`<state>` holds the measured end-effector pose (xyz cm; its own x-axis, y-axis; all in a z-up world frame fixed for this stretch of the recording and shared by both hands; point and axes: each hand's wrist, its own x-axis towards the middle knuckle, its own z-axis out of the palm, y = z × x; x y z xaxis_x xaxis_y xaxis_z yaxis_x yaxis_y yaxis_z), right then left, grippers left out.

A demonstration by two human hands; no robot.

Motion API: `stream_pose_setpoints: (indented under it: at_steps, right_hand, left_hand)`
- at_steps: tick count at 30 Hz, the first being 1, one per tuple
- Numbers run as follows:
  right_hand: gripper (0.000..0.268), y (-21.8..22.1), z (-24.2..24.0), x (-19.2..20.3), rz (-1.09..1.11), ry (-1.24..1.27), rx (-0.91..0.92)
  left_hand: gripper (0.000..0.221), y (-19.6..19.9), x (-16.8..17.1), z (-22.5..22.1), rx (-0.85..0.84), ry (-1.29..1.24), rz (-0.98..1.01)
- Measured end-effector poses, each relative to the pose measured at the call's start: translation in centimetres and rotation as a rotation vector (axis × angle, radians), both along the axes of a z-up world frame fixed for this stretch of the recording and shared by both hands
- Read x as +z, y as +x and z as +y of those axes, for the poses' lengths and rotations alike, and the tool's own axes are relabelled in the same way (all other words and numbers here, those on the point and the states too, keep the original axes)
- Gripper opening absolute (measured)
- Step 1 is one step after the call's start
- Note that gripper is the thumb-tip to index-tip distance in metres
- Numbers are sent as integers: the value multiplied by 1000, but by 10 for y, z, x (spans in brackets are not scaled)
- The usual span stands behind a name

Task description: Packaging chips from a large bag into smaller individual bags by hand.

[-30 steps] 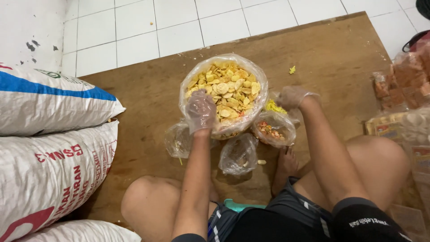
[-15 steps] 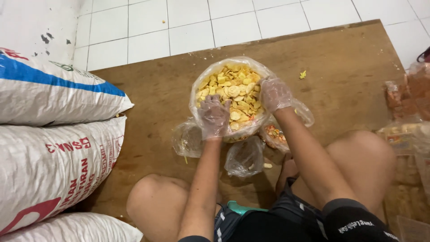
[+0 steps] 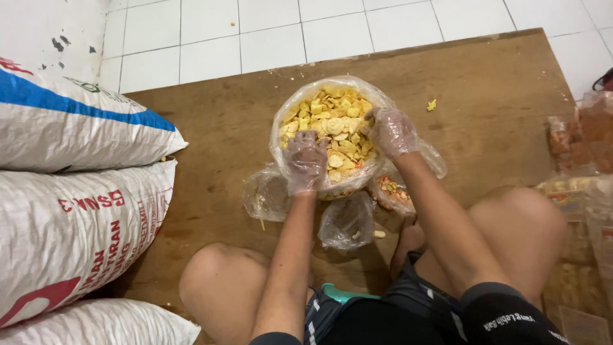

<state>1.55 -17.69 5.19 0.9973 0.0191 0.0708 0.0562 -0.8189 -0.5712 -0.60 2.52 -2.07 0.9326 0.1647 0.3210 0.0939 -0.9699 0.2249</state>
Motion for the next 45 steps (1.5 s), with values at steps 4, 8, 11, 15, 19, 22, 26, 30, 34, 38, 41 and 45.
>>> stream_pose_setpoints:
  at_steps: [4, 8, 11, 15, 19, 22, 26, 30, 34, 38, 41, 45]
  right_hand:
    - [29, 6, -8, -22, -52, -47, 19]
    - [28, -3, -8, -11, 38, 169, 34]
    - [26, -2, -9, -16, 71, 194, 10]
    - [26, -1, -15, -23, 134, 238, -24]
    - [26, 4, -19, -36, 142, 296, -21]
    - [26, 9, -12, -45, 120, 474, -18]
    - [34, 19, -10, -35, 126, 759, 30]
    - [38, 14, 6, -31, 150, 968, 24]
    - [41, 10, 17, -16, 236, 1083, -78]
    - [41, 19, 19, -20, 191, 962, -145]
    - [29, 32, 25, -27, 179, 805, -163]
    - [32, 28, 35, -12, 140, 851, -81]
  left_hand:
    - [33, -6, 25, -1, -13, -7, 57]
    - [36, -10, 51, 3, -50, -66, 163]
    - [35, -16, 56, 1, -27, 17, 171]
    - [35, -3, 32, 1, -7, 37, 82]
    - [39, -6, 43, -12, -50, 79, 123]
    - [34, -9, 59, -28, -114, 11, -10]
    - [31, -14, 96, -38, -389, -480, 43]
    - [25, -9, 93, -26, -440, -801, 231]
    - [21, -6, 67, -29, -394, -817, 77]
    - [16, -1, 36, -22, -336, -834, 125]
    - [18, -9, 52, -11, -337, -623, 270]
    - [19, -14, 63, -2, -357, -660, 165]
